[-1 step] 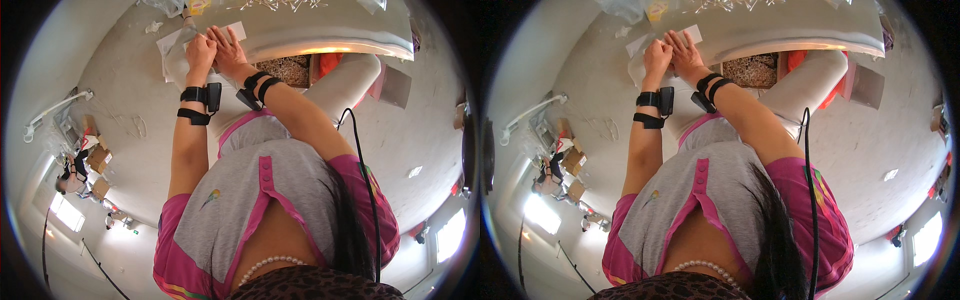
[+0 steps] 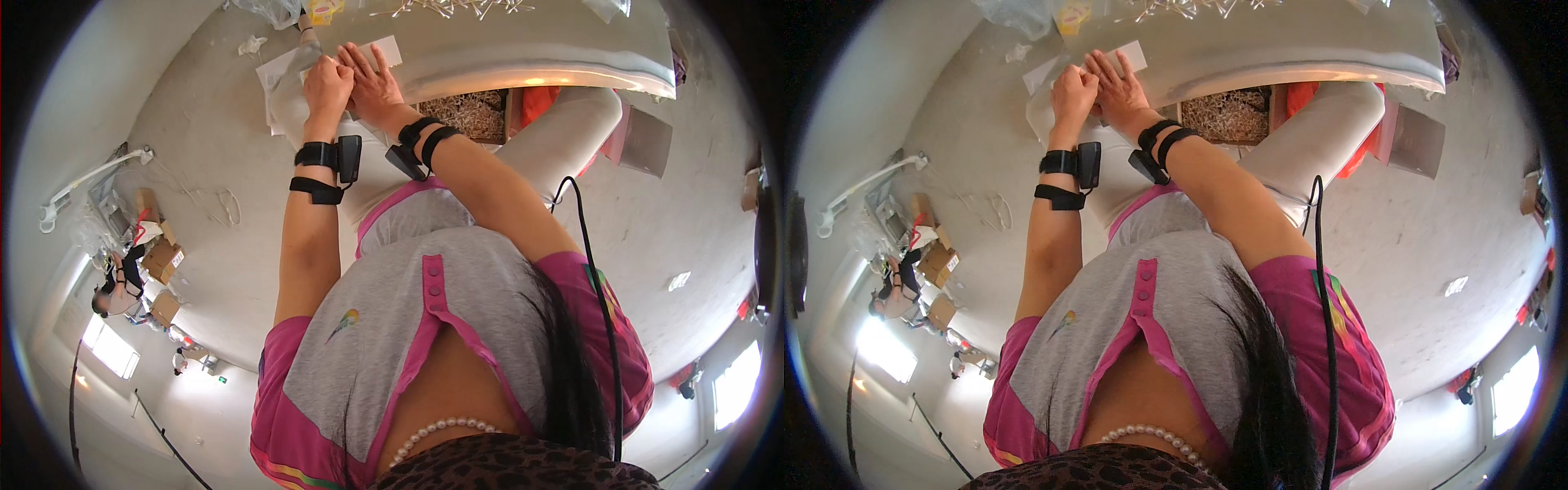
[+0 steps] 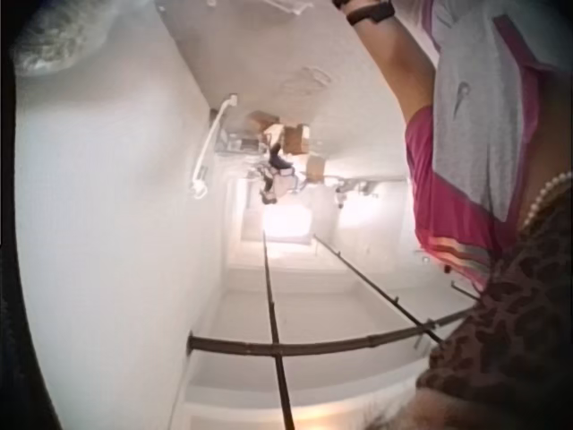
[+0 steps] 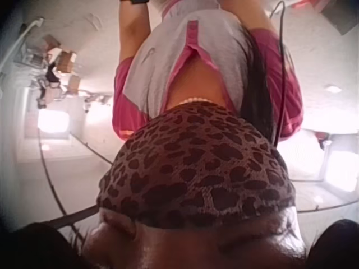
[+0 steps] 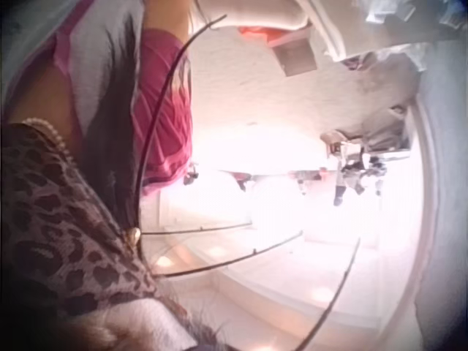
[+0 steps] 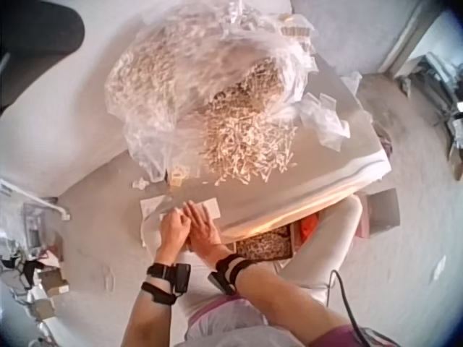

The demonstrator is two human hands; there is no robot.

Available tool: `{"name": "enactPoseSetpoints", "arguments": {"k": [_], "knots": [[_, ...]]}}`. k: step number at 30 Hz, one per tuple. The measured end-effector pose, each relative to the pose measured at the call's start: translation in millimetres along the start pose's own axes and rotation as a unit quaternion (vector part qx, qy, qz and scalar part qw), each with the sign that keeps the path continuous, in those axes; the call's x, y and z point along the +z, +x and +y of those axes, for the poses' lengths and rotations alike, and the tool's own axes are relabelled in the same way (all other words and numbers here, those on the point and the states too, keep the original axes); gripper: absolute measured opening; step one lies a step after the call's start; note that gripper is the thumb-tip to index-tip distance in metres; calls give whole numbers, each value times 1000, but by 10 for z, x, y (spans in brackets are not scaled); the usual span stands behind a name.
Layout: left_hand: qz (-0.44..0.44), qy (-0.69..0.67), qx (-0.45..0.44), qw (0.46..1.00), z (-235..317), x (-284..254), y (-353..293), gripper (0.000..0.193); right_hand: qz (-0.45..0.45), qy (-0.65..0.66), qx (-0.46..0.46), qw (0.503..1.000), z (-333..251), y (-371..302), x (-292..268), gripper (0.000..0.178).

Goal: Placing cotton swabs into plastic bags and sealing them for packaging.

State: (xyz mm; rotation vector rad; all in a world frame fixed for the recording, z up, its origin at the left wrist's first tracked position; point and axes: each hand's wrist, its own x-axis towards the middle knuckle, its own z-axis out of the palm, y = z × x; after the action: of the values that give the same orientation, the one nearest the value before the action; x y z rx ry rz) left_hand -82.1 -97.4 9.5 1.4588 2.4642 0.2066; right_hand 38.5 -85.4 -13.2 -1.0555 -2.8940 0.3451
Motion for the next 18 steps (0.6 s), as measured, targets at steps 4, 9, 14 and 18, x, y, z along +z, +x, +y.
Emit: {"name": "enactPoseSetpoints", "arguments": {"k": [4, 9, 14, 18], "knots": [[15, -25, 9, 1000, -120, 18, -30, 22, 25, 16, -31, 999, 130, 12, 4, 70], [-26, -86, -9, 996, -243, 24, -3, 21, 84, 52, -111, 989, 563, 225, -7, 62], [-16, -79, -3, 997, -313, 27, 7, 21, 59, 114, -204, 970, 718, 623, -130, 49], [-14, -102, 8, 995, -268, 26, -27, 22, 58, 146, -261, 953, 799, 818, -89, 44]]}}
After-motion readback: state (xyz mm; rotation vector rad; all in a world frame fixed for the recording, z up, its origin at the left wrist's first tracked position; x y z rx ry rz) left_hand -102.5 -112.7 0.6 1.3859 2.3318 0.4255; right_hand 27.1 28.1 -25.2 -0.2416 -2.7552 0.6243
